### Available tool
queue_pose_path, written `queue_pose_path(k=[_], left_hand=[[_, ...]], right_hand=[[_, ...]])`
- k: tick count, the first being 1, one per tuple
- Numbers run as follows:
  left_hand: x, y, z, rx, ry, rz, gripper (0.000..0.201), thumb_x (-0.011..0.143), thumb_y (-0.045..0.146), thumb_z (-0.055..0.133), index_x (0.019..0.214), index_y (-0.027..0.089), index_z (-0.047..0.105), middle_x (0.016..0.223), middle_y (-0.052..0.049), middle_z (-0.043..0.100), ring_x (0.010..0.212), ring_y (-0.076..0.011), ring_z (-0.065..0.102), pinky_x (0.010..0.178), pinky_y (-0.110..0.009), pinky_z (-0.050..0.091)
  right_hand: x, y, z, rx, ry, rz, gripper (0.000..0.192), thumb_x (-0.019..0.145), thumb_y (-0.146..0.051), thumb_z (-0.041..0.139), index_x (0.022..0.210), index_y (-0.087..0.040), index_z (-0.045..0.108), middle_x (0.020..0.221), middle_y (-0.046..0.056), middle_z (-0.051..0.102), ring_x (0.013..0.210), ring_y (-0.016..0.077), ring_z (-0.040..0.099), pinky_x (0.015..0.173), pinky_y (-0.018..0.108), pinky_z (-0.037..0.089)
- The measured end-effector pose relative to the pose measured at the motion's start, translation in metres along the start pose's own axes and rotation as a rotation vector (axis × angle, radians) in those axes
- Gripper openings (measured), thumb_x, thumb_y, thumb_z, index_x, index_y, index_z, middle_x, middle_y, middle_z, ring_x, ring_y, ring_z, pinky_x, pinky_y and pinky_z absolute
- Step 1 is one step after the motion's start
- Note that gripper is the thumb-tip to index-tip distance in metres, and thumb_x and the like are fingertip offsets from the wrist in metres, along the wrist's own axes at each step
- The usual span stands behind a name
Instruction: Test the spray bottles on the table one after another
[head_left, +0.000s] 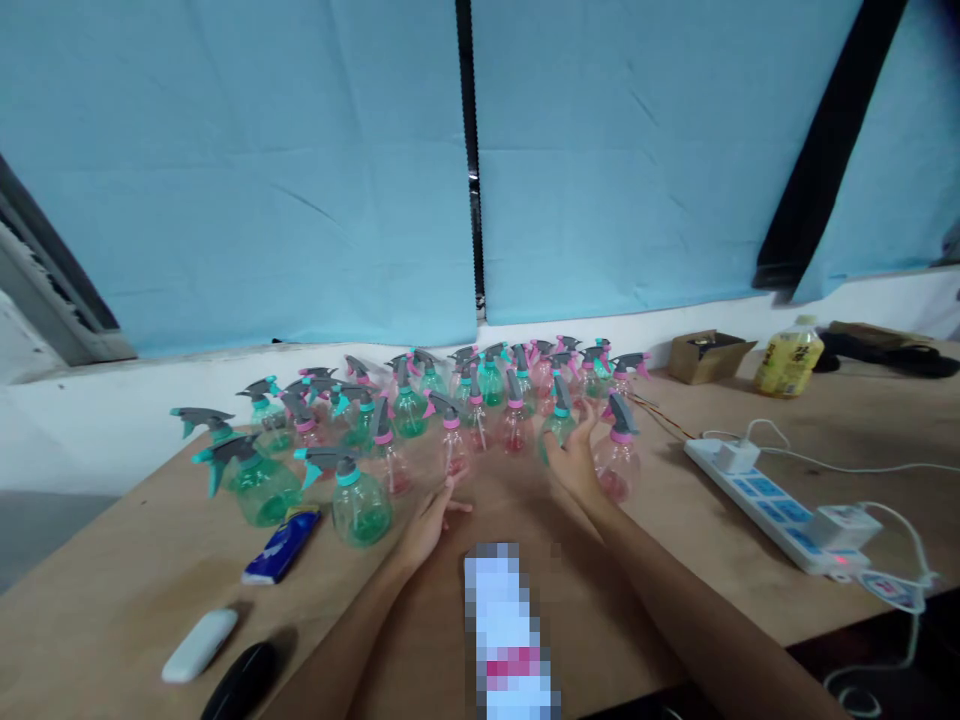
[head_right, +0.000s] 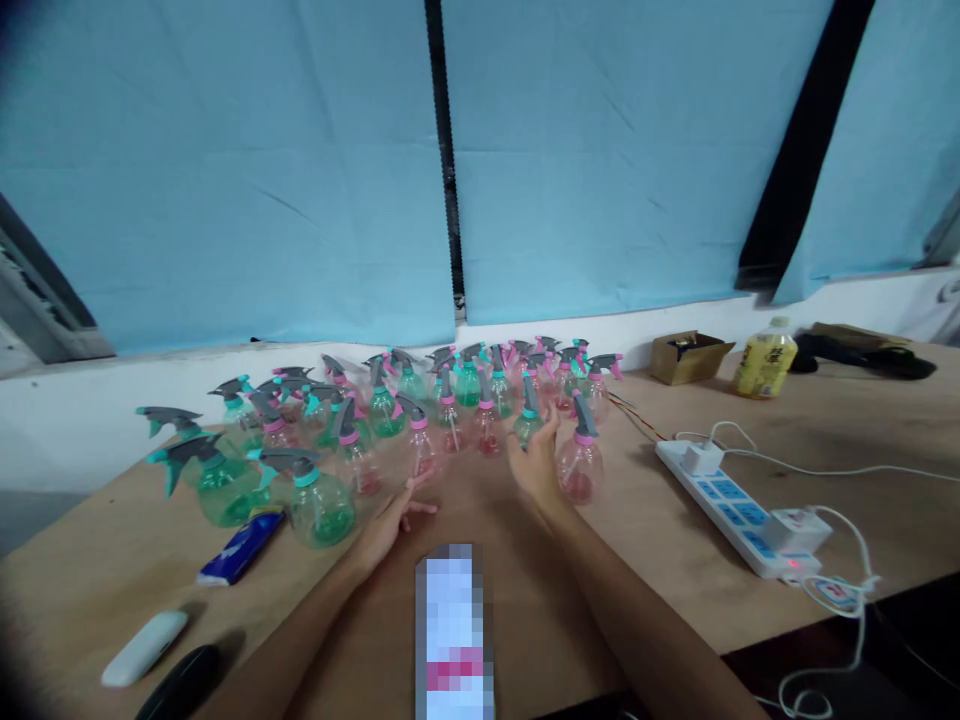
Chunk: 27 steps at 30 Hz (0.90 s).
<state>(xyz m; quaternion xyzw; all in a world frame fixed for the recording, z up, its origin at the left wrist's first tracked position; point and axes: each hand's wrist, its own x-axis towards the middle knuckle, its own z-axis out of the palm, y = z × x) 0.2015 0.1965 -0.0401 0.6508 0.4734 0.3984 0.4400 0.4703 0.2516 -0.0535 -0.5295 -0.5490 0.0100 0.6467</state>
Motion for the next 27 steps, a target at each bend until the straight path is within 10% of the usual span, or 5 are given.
queue_pose_path(k=[5,13,19,27], left_hand=[[0.002,0.002,-0.004,-0.044,-0.038,-0.062,0.052,0.091,0.058,0.036,0.128,0.030,0.060,0.109,-0.006,0.074,0.095,-0.0242,0.068,0.063,-0.028,0.043],[0.010,-0.005,-0.003,-0.074,-0.042,-0.052,0.055,0.092,0.062,0.030,0.131,0.034,0.057,0.144,-0.004,0.051,0.095,-0.0218,0.069,0.061,-0.025,0.045],[0.024,-0.008,-0.004,-0.210,-0.054,-0.105,0.069,0.086,0.073,0.028,0.137,0.033,0.051,0.149,-0.008,0.044,0.078,-0.0194,0.071,0.050,-0.023,0.044],[0.024,-0.012,-0.004,-0.320,-0.011,-0.096,0.069,0.087,0.069,0.035,0.136,0.023,0.053,0.151,-0.012,0.040,0.072,-0.0174,0.069,0.044,-0.022,0.044]], right_hand=[[0.013,-0.004,0.006,-0.051,0.016,0.071,0.070,0.081,-0.031,0.053,0.141,-0.012,0.020,0.133,0.022,0.049,0.122,0.0289,0.050,0.101,0.046,0.039],[0.001,-0.031,-0.003,-0.010,0.018,0.106,0.064,0.083,-0.039,0.057,0.136,-0.013,0.032,0.112,0.015,0.062,0.103,0.0275,0.058,0.089,0.041,0.044],[-0.003,-0.051,0.006,0.173,-0.278,0.160,0.025,0.080,-0.039,0.058,0.092,-0.018,0.066,0.064,-0.003,0.056,0.061,0.0149,0.052,0.061,0.026,0.041],[0.007,-0.060,0.040,0.555,-0.699,0.157,0.021,0.073,-0.036,0.070,0.084,-0.019,0.069,0.068,-0.001,0.063,0.071,0.0168,0.059,0.069,0.029,0.048]])
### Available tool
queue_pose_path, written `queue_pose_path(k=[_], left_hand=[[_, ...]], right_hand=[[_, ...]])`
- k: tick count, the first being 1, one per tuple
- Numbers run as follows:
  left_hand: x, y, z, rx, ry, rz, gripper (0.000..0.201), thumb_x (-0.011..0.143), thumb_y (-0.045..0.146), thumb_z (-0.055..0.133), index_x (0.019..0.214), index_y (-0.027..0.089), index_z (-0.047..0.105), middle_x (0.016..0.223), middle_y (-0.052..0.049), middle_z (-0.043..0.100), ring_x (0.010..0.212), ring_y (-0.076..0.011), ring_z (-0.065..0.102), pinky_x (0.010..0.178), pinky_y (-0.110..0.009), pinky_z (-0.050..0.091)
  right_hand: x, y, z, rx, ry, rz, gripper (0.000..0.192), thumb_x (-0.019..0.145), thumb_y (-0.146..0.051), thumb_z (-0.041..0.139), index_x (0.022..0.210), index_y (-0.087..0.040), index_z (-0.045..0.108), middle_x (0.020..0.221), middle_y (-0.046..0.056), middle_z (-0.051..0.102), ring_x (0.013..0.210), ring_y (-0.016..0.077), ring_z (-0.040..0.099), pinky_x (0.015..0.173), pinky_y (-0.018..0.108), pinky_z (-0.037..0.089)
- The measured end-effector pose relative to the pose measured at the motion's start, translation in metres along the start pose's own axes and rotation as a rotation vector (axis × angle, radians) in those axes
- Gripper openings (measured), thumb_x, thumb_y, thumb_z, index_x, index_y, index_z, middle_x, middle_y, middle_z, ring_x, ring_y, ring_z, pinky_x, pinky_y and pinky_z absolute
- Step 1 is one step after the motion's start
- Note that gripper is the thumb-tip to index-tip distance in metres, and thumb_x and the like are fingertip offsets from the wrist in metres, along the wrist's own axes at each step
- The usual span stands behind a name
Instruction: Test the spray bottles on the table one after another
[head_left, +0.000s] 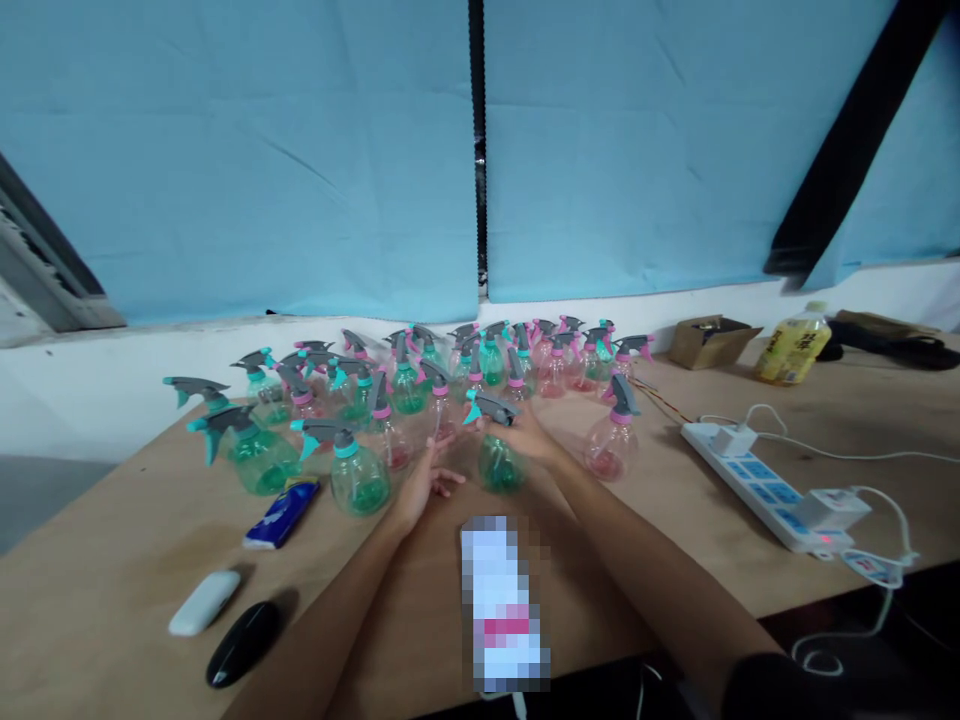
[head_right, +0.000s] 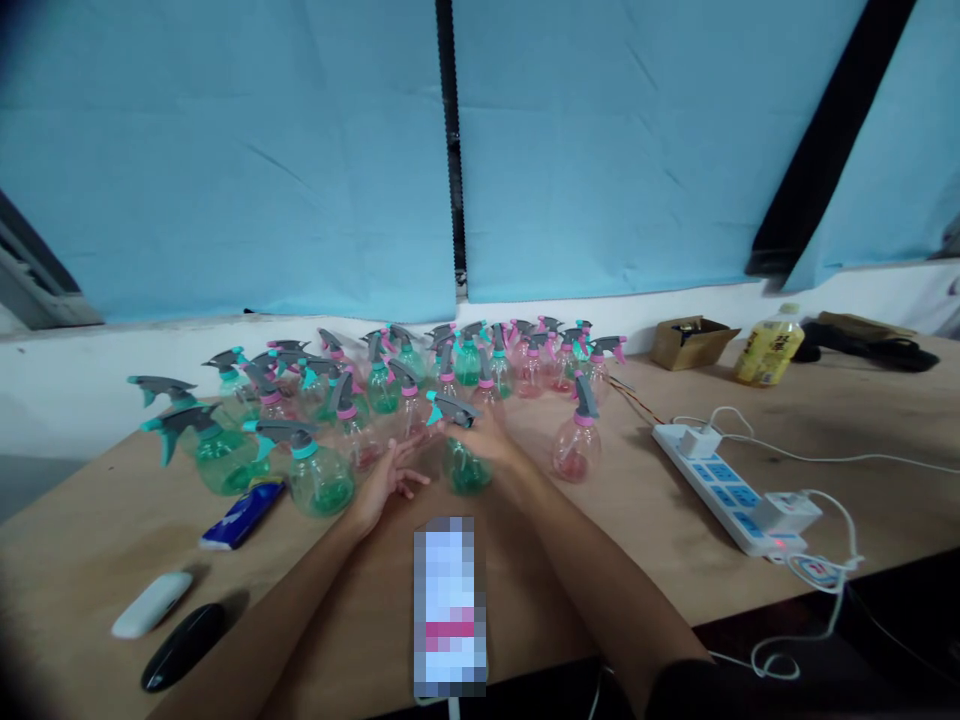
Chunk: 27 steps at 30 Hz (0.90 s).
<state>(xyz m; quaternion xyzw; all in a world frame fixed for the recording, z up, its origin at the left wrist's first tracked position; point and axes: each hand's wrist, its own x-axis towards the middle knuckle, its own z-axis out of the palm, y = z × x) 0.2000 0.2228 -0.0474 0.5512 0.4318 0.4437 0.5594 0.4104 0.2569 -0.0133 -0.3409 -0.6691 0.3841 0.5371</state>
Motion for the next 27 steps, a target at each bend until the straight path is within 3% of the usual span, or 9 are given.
queue_pose_path(k=[4,10,15,27], left_hand=[[-0.006,0.001,-0.003,-0.066,0.068,0.063,0.063,0.086,0.065,0.042,0.124,0.018,0.062,0.137,-0.015,0.056,0.060,-0.0118,0.064,0.041,-0.020,0.039],[-0.006,-0.001,-0.001,-0.007,0.090,0.073,0.051,0.081,0.058,0.057,0.104,0.013,0.065,0.099,-0.013,0.074,0.050,-0.0110,0.059,0.039,-0.019,0.033],[-0.001,-0.008,0.001,0.155,0.067,0.086,0.038,0.079,0.052,0.061,0.092,0.016,0.065,0.075,-0.003,0.072,0.045,-0.0094,0.055,0.039,-0.018,0.029],[-0.001,-0.011,-0.001,0.182,0.056,0.094,0.036,0.081,0.050,0.058,0.094,0.017,0.065,0.069,0.000,0.066,0.047,-0.0094,0.054,0.041,-0.019,0.030]], right_hand=[[0.005,0.003,0.012,0.102,-0.155,0.066,0.022,0.073,-0.034,0.069,0.090,-0.019,0.069,0.076,0.002,0.069,0.076,0.0184,0.064,0.075,0.032,0.050],[0.003,-0.002,0.017,0.009,-0.208,0.046,0.011,0.068,-0.019,0.061,0.076,-0.020,0.069,0.069,-0.002,0.067,0.069,0.0157,0.062,0.069,0.027,0.047],[-0.001,-0.014,0.016,0.202,-0.281,0.050,0.020,0.069,-0.021,0.057,0.082,-0.018,0.071,0.068,-0.001,0.068,0.069,0.0160,0.063,0.074,0.029,0.048],[0.003,-0.011,0.019,0.339,-0.229,0.052,0.025,0.063,-0.020,0.054,0.082,-0.018,0.070,0.067,-0.002,0.064,0.056,0.0128,0.059,0.062,0.026,0.046]])
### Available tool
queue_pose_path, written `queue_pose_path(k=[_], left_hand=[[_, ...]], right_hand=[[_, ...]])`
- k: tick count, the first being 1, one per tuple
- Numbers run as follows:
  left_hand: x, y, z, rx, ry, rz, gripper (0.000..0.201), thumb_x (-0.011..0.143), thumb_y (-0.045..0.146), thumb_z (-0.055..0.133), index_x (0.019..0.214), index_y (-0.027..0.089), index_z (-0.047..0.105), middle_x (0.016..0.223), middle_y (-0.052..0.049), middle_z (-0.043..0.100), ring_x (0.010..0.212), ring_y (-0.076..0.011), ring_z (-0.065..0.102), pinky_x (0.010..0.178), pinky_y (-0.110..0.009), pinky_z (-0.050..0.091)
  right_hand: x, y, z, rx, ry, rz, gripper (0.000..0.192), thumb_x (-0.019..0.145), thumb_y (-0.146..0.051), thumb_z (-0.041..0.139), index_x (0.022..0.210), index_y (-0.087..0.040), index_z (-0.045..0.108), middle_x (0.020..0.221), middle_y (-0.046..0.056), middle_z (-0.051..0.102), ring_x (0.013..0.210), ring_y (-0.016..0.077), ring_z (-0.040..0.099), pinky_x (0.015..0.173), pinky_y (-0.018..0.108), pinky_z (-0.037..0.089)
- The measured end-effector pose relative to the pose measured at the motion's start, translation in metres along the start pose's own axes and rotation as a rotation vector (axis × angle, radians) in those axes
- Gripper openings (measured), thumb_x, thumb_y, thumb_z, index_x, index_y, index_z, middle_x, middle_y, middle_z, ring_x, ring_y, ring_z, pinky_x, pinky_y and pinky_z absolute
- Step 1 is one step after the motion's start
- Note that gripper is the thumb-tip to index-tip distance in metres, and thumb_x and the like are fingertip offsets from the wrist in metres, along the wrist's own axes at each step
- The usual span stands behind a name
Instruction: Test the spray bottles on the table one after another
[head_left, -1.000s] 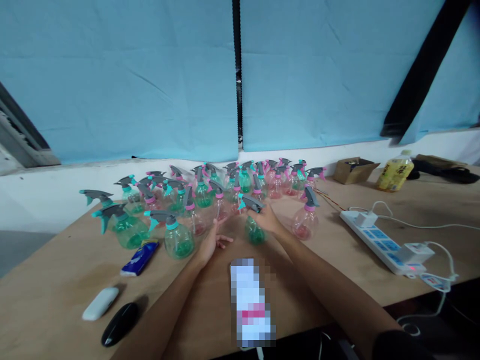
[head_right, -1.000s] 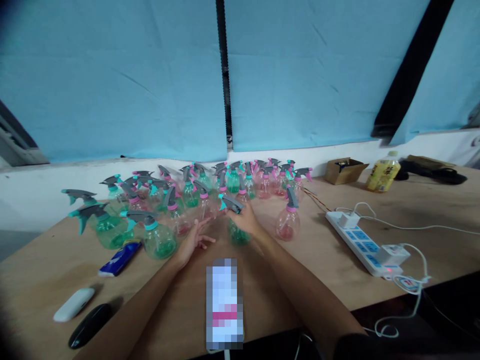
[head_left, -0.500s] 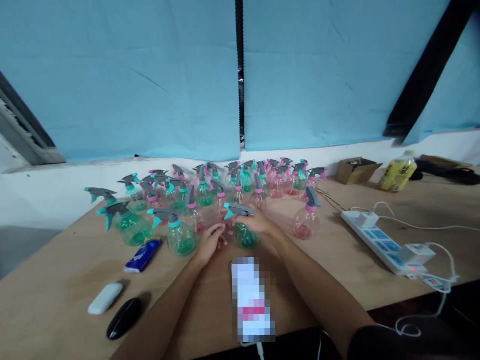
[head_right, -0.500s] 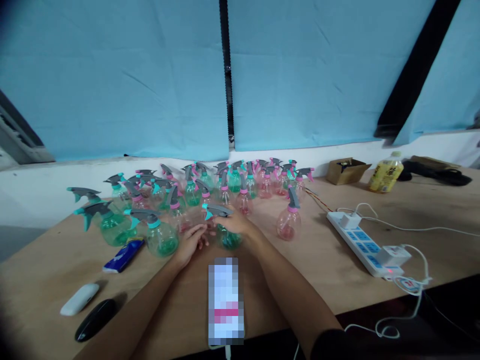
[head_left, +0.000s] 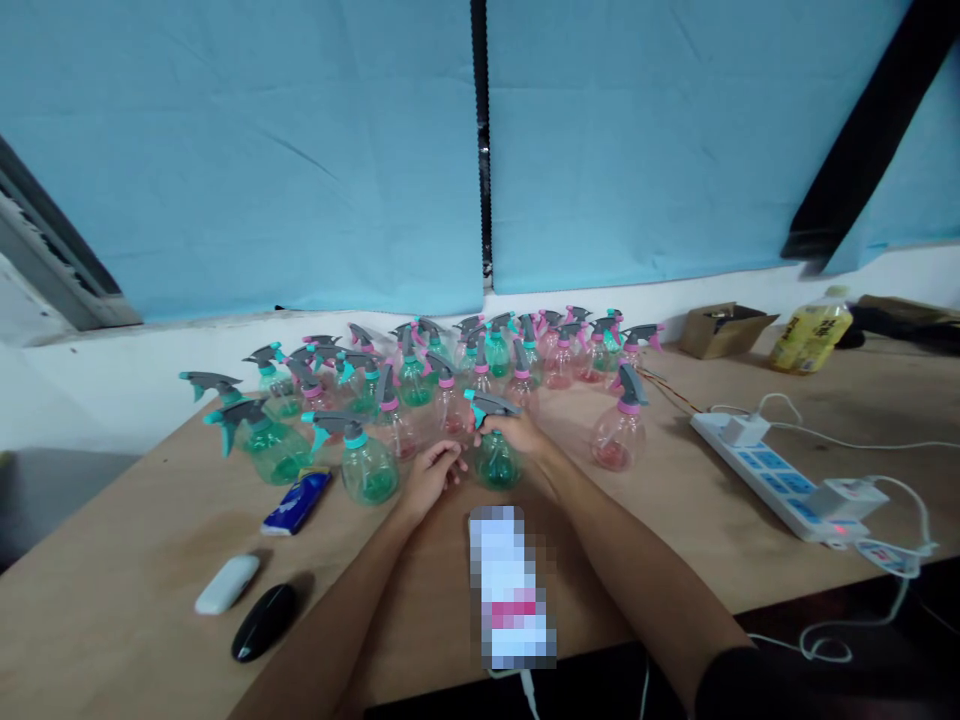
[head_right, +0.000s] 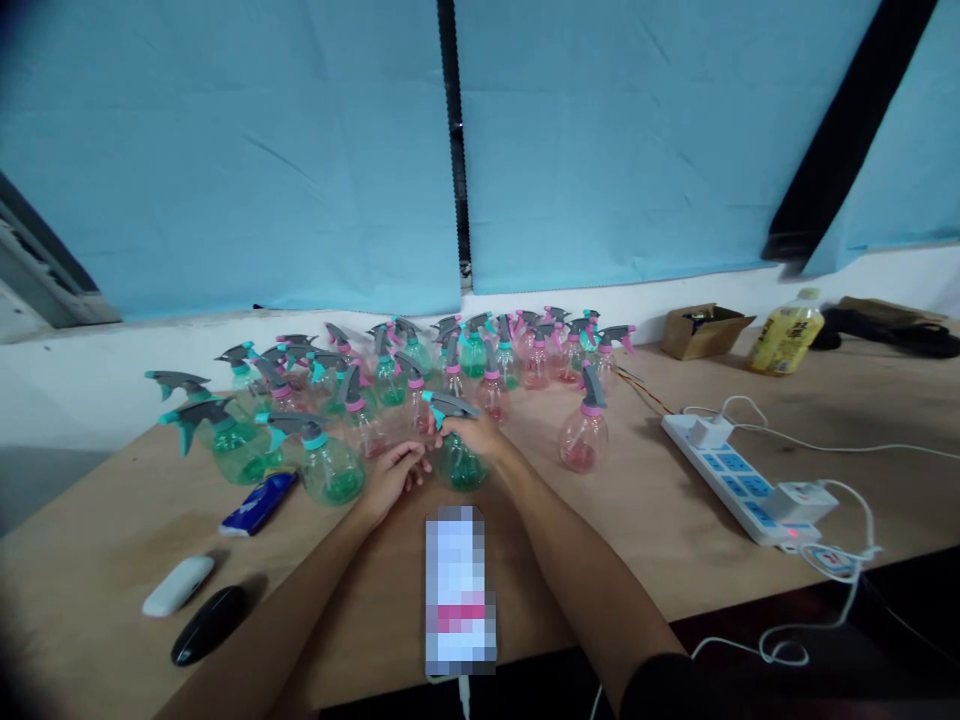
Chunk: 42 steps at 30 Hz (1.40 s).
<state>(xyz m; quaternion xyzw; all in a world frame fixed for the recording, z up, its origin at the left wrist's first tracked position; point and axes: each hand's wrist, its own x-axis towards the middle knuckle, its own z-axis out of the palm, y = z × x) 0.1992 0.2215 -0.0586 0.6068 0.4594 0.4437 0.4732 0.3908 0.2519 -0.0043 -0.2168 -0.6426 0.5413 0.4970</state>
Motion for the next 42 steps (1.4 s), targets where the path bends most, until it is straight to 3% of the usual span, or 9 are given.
queue_pose_path(k=[7,13,20,28,35,42], left_hand=[[-0.0006,-0.0003,0.0017,0.112,-0.043,0.043,0.033,0.083,0.050,0.056,0.087,0.018,0.064,0.069,0.001,0.066,0.048,-0.0095,0.053,0.045,-0.020,0.033],[-0.0029,0.0011,0.0021,0.131,-0.043,0.048,0.031,0.085,0.049,0.055,0.087,0.019,0.064,0.067,0.002,0.064,0.049,-0.0097,0.051,0.048,-0.020,0.034],[-0.0029,0.0038,0.0036,0.137,-0.045,0.040,0.034,0.085,0.050,0.053,0.087,0.018,0.064,0.067,0.002,0.063,0.049,-0.0099,0.051,0.047,-0.020,0.033],[-0.0034,0.0050,0.0035,0.136,-0.027,0.031,0.035,0.082,0.052,0.055,0.086,0.019,0.063,0.065,0.001,0.062,0.049,-0.0110,0.051,0.046,-0.020,0.032],[-0.0017,0.0031,0.0030,0.129,-0.001,0.021,0.031,0.082,0.049,0.055,0.083,0.019,0.063,0.060,0.004,0.059,0.048,-0.0108,0.052,0.047,-0.020,0.034],[-0.0042,0.0089,0.0045,0.129,-0.003,0.003,0.034,0.080,0.051,0.056,0.084,0.018,0.063,0.060,0.003,0.059,0.049,-0.0109,0.052,0.046,-0.020,0.033]], right_hand=[[-0.0005,0.0017,0.0029,0.026,-0.060,0.021,0.027,0.065,-0.021,0.054,0.086,-0.019,0.070,0.063,-0.002,0.064,0.058,0.0140,0.060,0.066,0.028,0.048],[-0.0015,-0.0003,0.0056,0.059,-0.034,0.017,0.021,0.064,-0.018,0.053,0.079,-0.017,0.068,0.073,0.000,0.066,0.058,0.0144,0.062,0.062,0.028,0.047],[-0.0005,0.0001,0.0059,0.040,-0.105,0.026,0.026,0.065,-0.022,0.053,0.084,-0.018,0.070,0.066,-0.002,0.064,0.060,0.0135,0.057,0.069,0.028,0.048],[-0.0015,-0.0036,0.0092,0.088,-0.033,0.042,0.030,0.060,-0.019,0.054,0.086,-0.019,0.070,0.074,-0.001,0.066,0.057,0.0133,0.057,0.062,0.027,0.047],[-0.0002,0.0010,0.0058,0.040,-0.090,0.041,0.031,0.063,-0.021,0.053,0.089,-0.020,0.070,0.066,-0.003,0.064,0.060,0.0139,0.058,0.069,0.029,0.048],[0.0011,0.0032,0.0066,0.050,-0.054,0.025,0.027,0.062,-0.019,0.053,0.084,-0.019,0.069,0.072,-0.001,0.065,0.063,0.0146,0.059,0.065,0.028,0.048]])
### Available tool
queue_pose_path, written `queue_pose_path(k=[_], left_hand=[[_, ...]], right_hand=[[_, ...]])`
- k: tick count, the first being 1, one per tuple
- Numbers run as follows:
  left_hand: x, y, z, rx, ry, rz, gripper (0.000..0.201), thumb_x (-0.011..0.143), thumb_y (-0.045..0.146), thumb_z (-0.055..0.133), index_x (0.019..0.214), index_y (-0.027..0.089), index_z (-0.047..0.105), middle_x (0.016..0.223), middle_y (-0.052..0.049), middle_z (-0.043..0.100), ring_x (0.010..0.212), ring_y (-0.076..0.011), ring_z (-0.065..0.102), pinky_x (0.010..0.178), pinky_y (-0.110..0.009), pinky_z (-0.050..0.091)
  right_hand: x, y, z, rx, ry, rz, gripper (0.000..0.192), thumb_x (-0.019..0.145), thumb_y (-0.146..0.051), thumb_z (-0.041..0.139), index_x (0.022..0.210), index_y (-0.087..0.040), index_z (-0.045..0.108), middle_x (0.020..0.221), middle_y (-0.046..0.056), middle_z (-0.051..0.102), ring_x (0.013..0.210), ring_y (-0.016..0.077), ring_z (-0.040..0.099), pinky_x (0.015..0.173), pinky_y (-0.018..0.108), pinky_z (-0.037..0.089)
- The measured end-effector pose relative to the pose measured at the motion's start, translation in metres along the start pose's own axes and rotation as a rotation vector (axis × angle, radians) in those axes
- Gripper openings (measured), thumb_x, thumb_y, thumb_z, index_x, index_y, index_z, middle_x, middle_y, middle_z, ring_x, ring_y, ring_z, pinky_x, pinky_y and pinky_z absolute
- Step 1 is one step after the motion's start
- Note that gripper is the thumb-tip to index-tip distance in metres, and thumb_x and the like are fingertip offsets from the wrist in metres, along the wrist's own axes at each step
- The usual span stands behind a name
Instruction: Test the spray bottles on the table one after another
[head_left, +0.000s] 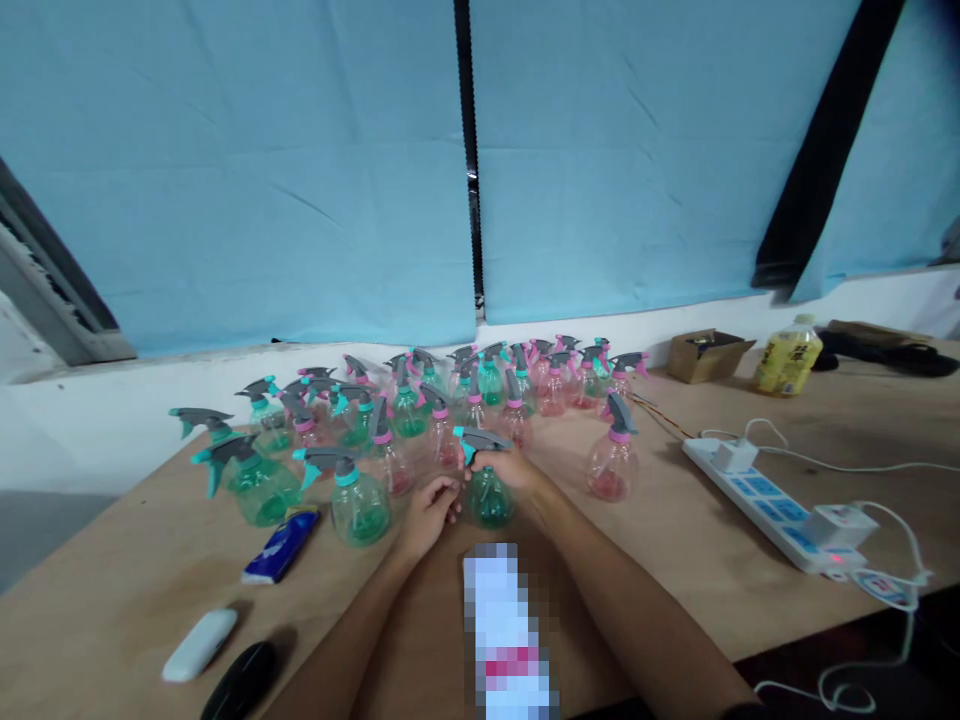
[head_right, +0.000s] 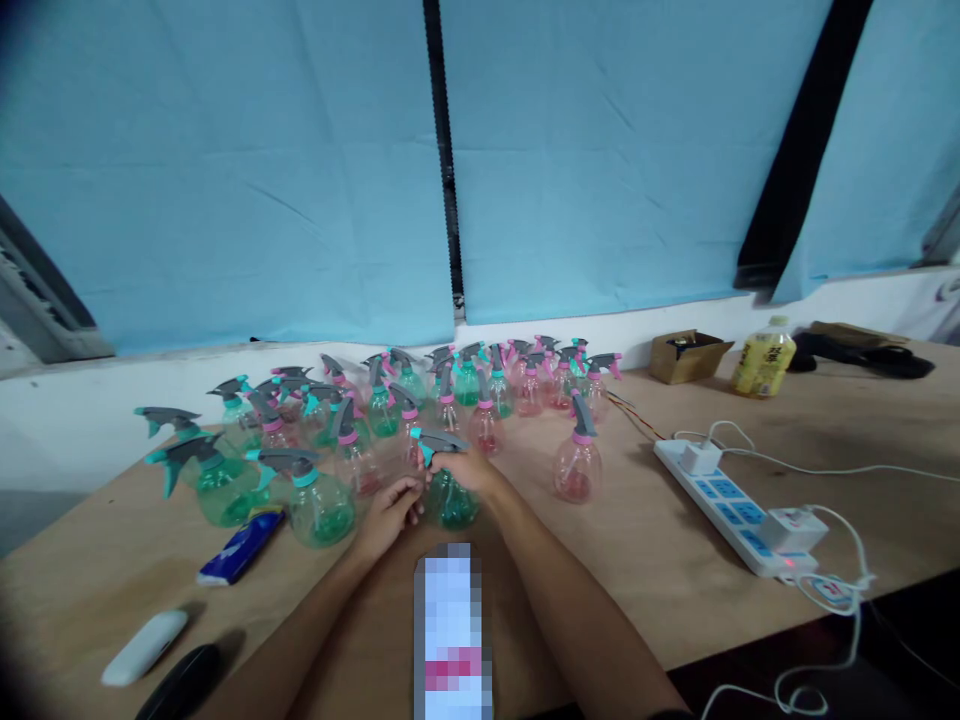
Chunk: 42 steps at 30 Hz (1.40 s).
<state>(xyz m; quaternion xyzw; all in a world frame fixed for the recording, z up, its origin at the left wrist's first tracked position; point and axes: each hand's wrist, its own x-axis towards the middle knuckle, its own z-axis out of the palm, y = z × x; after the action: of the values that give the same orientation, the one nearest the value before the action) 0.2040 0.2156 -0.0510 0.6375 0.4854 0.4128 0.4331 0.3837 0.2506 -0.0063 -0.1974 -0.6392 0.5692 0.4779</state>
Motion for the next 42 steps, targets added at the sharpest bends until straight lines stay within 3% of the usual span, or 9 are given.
queue_pose_path(k=[8,14,25,28,31,37,42], left_hand=[[0.002,-0.005,-0.001,0.013,0.000,0.003,0.033,0.082,0.050,0.055,0.086,0.019,0.064,0.062,0.002,0.059,0.050,-0.0112,0.052,0.046,-0.020,0.032],[0.002,-0.006,0.000,0.024,0.005,0.013,0.030,0.082,0.048,0.055,0.086,0.019,0.064,0.062,0.002,0.061,0.049,-0.0110,0.052,0.046,-0.020,0.033],[0.001,-0.003,-0.001,-0.010,0.008,0.017,0.034,0.081,0.050,0.057,0.087,0.018,0.065,0.062,0.002,0.061,0.048,-0.0108,0.052,0.045,-0.020,0.033],[0.001,-0.004,-0.002,-0.008,0.003,0.021,0.037,0.080,0.052,0.057,0.091,0.017,0.066,0.063,0.001,0.060,0.048,-0.0110,0.052,0.045,-0.020,0.032],[0.001,-0.005,-0.003,-0.008,0.004,0.025,0.037,0.080,0.053,0.057,0.090,0.018,0.068,0.063,0.001,0.061,0.049,-0.0111,0.052,0.045,-0.020,0.032],[0.002,-0.007,-0.004,0.006,0.005,0.021,0.035,0.080,0.052,0.059,0.088,0.019,0.068,0.064,0.001,0.061,0.050,-0.0112,0.052,0.045,-0.020,0.032],[0.000,-0.003,-0.005,0.025,-0.012,0.019,0.032,0.082,0.049,0.058,0.089,0.019,0.067,0.067,0.001,0.061,0.053,-0.0109,0.053,0.046,-0.019,0.031]], right_hand=[[-0.002,-0.008,0.004,-0.054,0.000,-0.021,0.029,0.062,-0.022,0.052,0.084,-0.020,0.070,0.063,-0.002,0.062,0.063,0.0152,0.058,0.065,0.028,0.046],[-0.002,-0.010,0.006,-0.045,0.000,-0.009,0.027,0.061,-0.021,0.052,0.081,-0.020,0.071,0.068,-0.001,0.064,0.064,0.0152,0.057,0.066,0.028,0.047],[-0.008,0.003,0.001,-0.069,0.168,-0.041,0.020,0.069,-0.021,0.057,0.085,-0.019,0.070,0.076,0.001,0.069,0.068,0.0145,0.062,0.073,0.031,0.051],[-0.011,0.007,-0.013,-0.176,0.284,-0.042,0.011,0.071,-0.023,0.057,0.072,-0.018,0.067,0.071,0.002,0.067,0.069,0.0157,0.063,0.074,0.032,0.051],[-0.020,0.010,-0.029,-0.326,0.502,-0.105,0.009,0.073,-0.023,0.057,0.078,-0.020,0.064,0.071,0.000,0.064,0.069,0.0152,0.060,0.073,0.031,0.050],[-0.041,0.013,-0.052,-0.703,0.910,-0.282,0.047,0.073,-0.018,0.056,0.120,-0.020,0.048,0.091,0.004,0.061,0.074,0.0168,0.057,0.076,0.033,0.048],[-0.044,0.019,-0.061,-0.960,0.986,-0.341,0.066,0.071,-0.019,0.056,0.133,-0.015,0.034,0.121,0.017,0.052,0.112,0.0282,0.052,0.097,0.045,0.041]])
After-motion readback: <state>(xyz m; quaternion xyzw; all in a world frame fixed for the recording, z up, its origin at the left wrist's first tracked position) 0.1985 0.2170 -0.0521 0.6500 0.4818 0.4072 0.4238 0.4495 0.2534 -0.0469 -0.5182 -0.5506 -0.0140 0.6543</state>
